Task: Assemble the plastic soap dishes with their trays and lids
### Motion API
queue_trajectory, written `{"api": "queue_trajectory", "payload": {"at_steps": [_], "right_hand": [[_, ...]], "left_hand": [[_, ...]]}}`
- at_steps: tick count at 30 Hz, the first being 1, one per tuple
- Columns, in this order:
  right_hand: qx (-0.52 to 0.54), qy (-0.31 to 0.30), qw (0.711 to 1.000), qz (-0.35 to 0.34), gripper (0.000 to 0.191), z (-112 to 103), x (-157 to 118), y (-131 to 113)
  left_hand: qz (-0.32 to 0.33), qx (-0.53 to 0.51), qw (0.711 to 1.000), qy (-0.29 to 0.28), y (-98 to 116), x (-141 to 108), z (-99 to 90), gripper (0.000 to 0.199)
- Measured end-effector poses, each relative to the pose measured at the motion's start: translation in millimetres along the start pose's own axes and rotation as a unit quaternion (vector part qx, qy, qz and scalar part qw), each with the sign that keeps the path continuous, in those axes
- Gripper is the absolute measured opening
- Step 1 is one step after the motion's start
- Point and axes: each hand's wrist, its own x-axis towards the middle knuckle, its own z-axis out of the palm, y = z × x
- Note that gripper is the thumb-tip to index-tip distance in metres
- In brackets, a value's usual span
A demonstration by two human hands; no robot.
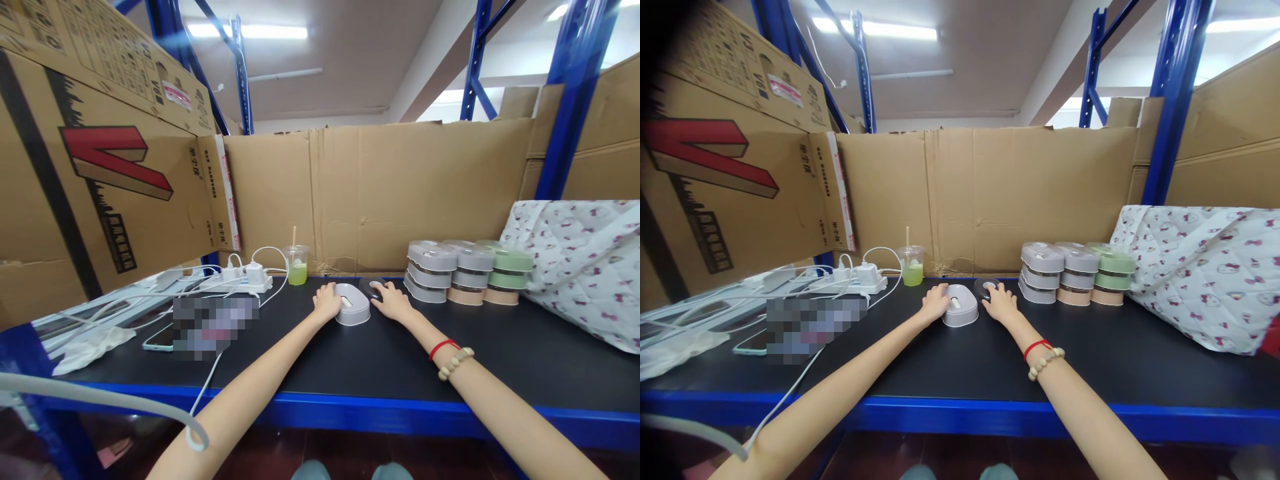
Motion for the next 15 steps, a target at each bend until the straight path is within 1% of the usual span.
{"api": "queue_trajectory", "payload": {"at_steps": [2, 4, 6, 8, 11, 15], "right_hand": [[0.026, 0.007, 0.999, -0.016, 0.037, -4, -1, -3], [0.089, 0.006, 0.993, -0.074, 0.039, -7, -3, -9], [0.141, -0.024, 0.978, -0.153, 0.04, -9, -7, -16], [0.145, -0.071, 0.964, -0.21, 0.042, -9, -11, -23], [0.12, -0.112, 0.959, -0.23, 0.047, -8, -16, -29], [0.115, -0.109, 0.963, -0.217, 0.042, -9, -17, -30]], "left_hand": [[0.005, -0.003, 1.0, 0.008, 0, 0, -0.5, 0.04], [0.007, -0.008, 1.0, 0.016, 0, 0, -0.1, 0.037], [0.007, -0.013, 1.0, 0.02, -1, -1, 1.4, 0.032], [0.007, -0.018, 1.0, 0.021, -2, -1, 3.4, 0.028], [0.008, -0.021, 0.999, 0.023, -2, -1, 5.8, 0.026], [-0.013, -0.06, 0.998, 0.034, 2, -4, 4.2, 0.031]]}}
